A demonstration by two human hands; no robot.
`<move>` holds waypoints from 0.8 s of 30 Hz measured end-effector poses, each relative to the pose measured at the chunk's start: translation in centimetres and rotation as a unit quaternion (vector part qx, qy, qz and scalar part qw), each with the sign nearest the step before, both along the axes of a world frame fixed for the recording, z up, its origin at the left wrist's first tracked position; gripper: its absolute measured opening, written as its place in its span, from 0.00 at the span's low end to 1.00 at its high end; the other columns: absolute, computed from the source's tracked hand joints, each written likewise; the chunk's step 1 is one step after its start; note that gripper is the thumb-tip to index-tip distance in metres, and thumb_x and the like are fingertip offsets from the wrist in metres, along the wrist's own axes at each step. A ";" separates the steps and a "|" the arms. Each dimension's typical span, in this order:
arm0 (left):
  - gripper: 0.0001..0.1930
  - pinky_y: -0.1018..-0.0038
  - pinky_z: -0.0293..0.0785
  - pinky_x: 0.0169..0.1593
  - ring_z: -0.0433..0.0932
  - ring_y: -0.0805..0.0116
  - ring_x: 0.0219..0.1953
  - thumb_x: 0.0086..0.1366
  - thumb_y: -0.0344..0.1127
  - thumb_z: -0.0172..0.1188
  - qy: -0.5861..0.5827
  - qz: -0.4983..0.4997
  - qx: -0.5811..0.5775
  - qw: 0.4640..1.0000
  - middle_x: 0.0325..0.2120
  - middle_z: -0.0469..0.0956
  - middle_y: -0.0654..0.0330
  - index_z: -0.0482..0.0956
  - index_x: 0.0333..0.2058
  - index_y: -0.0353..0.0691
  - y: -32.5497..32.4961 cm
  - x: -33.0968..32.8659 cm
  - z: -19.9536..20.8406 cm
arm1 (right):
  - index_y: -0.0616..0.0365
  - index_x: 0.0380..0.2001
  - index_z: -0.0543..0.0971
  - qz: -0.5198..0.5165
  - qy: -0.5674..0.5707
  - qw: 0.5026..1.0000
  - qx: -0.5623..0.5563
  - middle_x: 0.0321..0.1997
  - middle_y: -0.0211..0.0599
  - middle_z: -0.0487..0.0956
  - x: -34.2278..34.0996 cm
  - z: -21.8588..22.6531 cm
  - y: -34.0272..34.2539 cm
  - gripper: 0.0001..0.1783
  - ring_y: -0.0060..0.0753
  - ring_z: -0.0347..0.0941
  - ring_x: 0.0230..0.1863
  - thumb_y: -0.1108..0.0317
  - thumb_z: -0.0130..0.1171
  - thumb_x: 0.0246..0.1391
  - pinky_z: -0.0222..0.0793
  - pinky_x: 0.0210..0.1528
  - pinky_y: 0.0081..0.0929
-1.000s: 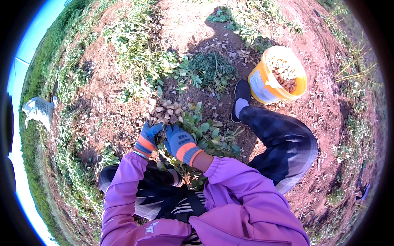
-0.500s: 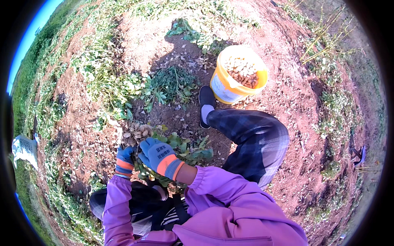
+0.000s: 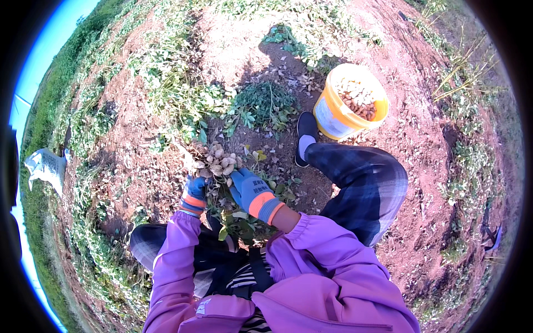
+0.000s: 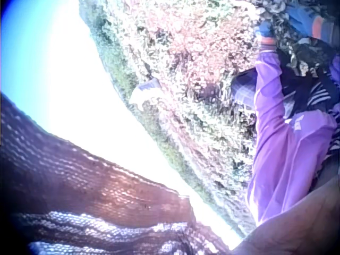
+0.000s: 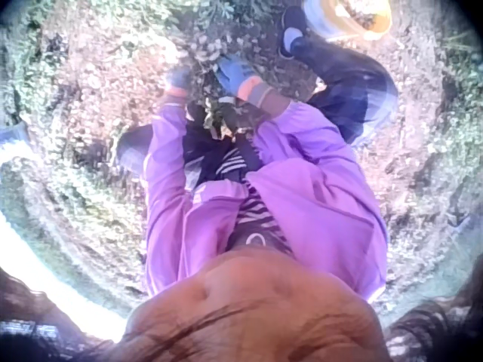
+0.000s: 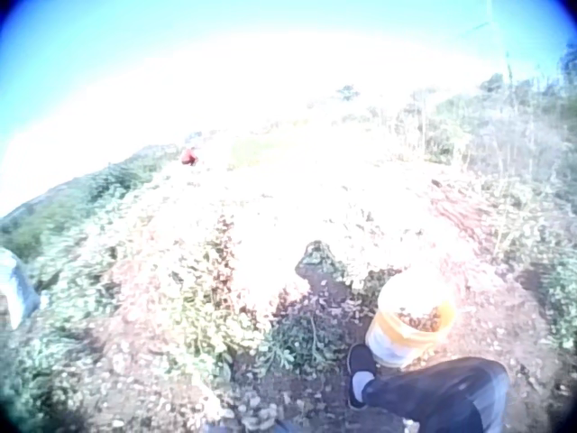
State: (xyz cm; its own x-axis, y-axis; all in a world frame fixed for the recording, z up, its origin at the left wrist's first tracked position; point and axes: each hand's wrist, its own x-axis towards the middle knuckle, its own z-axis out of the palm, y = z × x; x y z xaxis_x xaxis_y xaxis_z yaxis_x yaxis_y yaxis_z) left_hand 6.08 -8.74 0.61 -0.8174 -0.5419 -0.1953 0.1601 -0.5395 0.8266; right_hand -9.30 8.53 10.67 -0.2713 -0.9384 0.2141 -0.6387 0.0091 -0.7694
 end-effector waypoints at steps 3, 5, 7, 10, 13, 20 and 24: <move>0.11 0.78 0.73 0.31 0.74 0.73 0.26 0.49 0.24 0.56 -0.020 0.018 -0.037 0.999 0.27 0.75 0.61 0.73 0.34 0.33 2.2 -2.1 4.2 | 0.63 0.43 0.67 0.014 0.055 0.998 0.014 0.38 0.52 0.70 -1.6 2.1 2.3 0.20 0.56 0.68 0.35 0.69 0.53 0.44 0.65 0.37 0.43; 0.11 0.76 0.73 0.34 0.74 0.72 0.30 0.51 0.27 0.55 -0.054 0.018 -0.150 0.987 0.30 0.75 0.59 0.73 0.35 0.32 1.6 -0.7 6.2 | 0.63 0.40 0.69 0.030 0.072 0.997 0.024 0.35 0.50 0.71 -2.2 6.3 3.3 0.17 0.52 0.69 0.34 0.68 0.54 0.45 0.66 0.35 0.38; 0.12 0.75 0.73 0.37 0.75 0.70 0.33 0.54 0.31 0.54 -0.079 0.002 -0.240 0.968 0.32 0.75 0.57 0.72 0.36 0.32 1.2 -1.2 6.0 | 0.63 0.38 0.71 0.036 0.053 0.998 0.001 0.33 0.48 0.72 -4.4 9.1 4.0 0.15 0.50 0.69 0.32 0.68 0.54 0.46 0.66 0.33 0.35; 0.18 0.70 0.72 0.44 0.74 0.62 0.40 0.57 0.36 0.55 0.046 0.010 -0.102 0.994 0.39 0.74 0.52 0.69 0.42 0.30 0.9 -0.7 7.0 | 0.63 0.38 0.72 0.103 -0.005 0.993 -0.058 0.32 0.43 0.73 -6.6 12.8 2.7 0.14 0.38 0.70 0.30 0.72 0.54 0.46 0.66 0.32 0.29; 0.13 0.73 0.71 0.41 0.72 0.67 0.37 0.57 0.32 0.52 0.035 0.001 -0.146 0.989 0.36 0.72 0.56 0.68 0.41 0.33 2.2 -0.7 8.8 | 0.61 0.41 0.72 0.123 -0.036 0.990 -0.051 0.35 0.42 0.72 -6.9 14.5 0.9 0.16 0.34 0.70 0.30 0.72 0.53 0.47 0.66 0.33 0.28; 0.23 0.70 0.73 0.42 0.75 0.64 0.37 0.53 0.38 0.59 0.079 -0.132 -0.123 0.980 0.37 0.74 0.54 0.67 0.44 0.31 0.1 -0.9 6.8 | 0.58 0.40 0.71 0.225 0.022 0.968 -0.113 0.34 0.41 0.71 -6.4 9.7 -3.4 0.20 0.39 0.68 0.36 0.68 0.58 0.39 0.65 0.39 0.29; 0.10 0.78 0.68 0.33 0.69 0.75 0.29 0.53 0.23 0.53 0.004 0.035 -0.081 0.996 0.29 0.70 0.64 0.68 0.36 0.38 3.4 -2.7 10.5 | 0.60 0.34 0.70 0.206 -0.006 0.969 -0.139 0.29 0.39 0.72 -7.9 9.7 -3.7 0.17 0.38 0.70 0.30 0.69 0.57 0.36 0.66 0.33 0.28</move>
State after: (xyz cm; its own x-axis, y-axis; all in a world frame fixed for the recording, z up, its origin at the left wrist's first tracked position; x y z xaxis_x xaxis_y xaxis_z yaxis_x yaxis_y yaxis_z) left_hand 3.41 -5.35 11.10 -0.7784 -0.6207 -0.0937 0.1999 -0.3867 0.9003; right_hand -17.24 4.80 20.39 0.1102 -0.8737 0.4738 -0.5348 -0.4539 -0.7127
